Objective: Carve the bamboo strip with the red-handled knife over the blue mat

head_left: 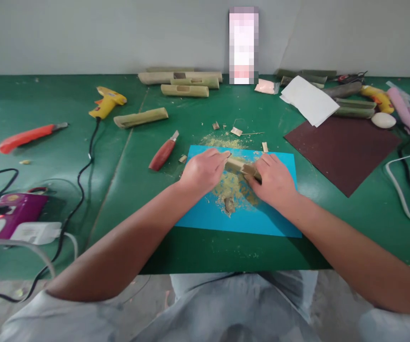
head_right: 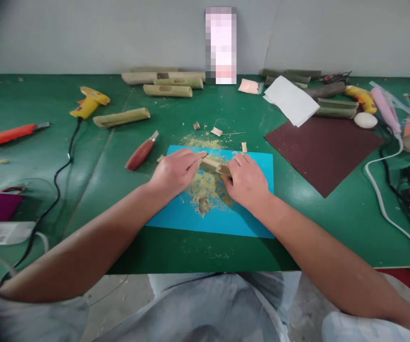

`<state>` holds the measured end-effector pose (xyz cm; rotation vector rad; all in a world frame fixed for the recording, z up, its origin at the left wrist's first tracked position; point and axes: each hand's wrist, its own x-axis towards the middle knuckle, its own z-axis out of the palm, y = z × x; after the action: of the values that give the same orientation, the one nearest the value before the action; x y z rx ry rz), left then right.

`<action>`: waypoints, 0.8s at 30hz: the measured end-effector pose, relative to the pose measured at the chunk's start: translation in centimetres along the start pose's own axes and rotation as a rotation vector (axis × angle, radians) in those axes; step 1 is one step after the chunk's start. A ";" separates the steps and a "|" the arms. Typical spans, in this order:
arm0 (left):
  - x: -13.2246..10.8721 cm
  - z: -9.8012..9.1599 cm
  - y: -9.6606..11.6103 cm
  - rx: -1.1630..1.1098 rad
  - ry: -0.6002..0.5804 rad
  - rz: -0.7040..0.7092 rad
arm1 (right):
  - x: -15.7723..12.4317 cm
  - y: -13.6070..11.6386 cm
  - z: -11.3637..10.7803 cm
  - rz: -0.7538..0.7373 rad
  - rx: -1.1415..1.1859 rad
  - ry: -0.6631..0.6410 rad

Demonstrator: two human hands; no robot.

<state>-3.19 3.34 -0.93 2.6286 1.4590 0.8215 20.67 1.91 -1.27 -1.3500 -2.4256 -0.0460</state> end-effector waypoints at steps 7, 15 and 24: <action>-0.6 -0.5 0.2 0.001 -0.028 0.012 | 0.0 0.0 0.0 0.026 0.032 -0.006; -0.5 -0.7 0.5 0.006 -0.022 -0.006 | 0.0 0.0 -0.1 0.040 0.056 0.000; 0.0 0.2 0.6 0.027 -0.031 -0.004 | 0.1 -0.1 -0.2 0.025 0.026 -0.024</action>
<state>-2.65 3.05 -0.92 2.6442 1.4786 0.7618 20.58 1.90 -1.06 -1.3771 -2.4203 0.0081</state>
